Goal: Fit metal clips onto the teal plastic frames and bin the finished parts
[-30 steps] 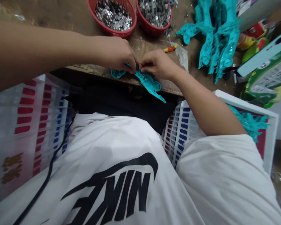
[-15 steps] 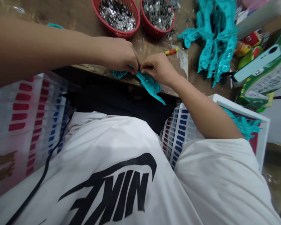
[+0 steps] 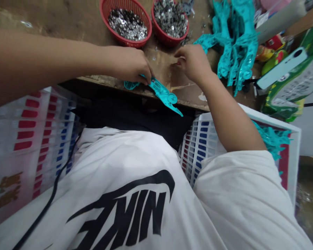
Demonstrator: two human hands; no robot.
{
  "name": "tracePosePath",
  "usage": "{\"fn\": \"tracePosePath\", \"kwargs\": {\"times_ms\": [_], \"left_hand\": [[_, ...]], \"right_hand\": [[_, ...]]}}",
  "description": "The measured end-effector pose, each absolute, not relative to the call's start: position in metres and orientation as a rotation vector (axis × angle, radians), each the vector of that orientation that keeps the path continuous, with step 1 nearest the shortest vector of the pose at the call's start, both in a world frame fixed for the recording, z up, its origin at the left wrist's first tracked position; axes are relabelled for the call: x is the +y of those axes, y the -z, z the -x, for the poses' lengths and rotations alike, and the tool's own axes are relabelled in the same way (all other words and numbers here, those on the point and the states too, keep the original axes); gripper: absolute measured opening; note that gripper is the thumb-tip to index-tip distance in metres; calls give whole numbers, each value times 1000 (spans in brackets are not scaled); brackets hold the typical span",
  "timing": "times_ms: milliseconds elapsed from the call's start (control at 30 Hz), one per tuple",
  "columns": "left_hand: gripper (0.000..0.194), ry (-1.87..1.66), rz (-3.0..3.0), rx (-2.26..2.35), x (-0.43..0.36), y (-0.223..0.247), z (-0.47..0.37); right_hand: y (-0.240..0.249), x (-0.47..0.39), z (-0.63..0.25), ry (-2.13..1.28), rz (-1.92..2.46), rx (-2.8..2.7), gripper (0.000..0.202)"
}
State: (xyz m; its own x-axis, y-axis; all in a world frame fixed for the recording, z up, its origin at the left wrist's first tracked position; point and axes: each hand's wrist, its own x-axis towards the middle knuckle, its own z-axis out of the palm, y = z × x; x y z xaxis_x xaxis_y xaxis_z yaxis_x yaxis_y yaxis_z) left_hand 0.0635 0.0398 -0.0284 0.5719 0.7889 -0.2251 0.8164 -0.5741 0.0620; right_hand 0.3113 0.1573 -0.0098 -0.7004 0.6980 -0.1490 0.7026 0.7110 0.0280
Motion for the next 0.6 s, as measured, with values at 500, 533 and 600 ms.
{"fn": "tracePosePath", "kwargs": {"times_ms": [500,533,600], "left_hand": [[68,-119,-2475,1634,46,37,-24],[65,-95,-2492,1629,41,36,-28],[60,-69,-2540,1520,30,39,-38]], "right_hand": [[23,137,-311,320,-881,2893,25],[24,129,-308,352,-881,2862,23],[31,118,-303,431,-930,2820,18]]}}
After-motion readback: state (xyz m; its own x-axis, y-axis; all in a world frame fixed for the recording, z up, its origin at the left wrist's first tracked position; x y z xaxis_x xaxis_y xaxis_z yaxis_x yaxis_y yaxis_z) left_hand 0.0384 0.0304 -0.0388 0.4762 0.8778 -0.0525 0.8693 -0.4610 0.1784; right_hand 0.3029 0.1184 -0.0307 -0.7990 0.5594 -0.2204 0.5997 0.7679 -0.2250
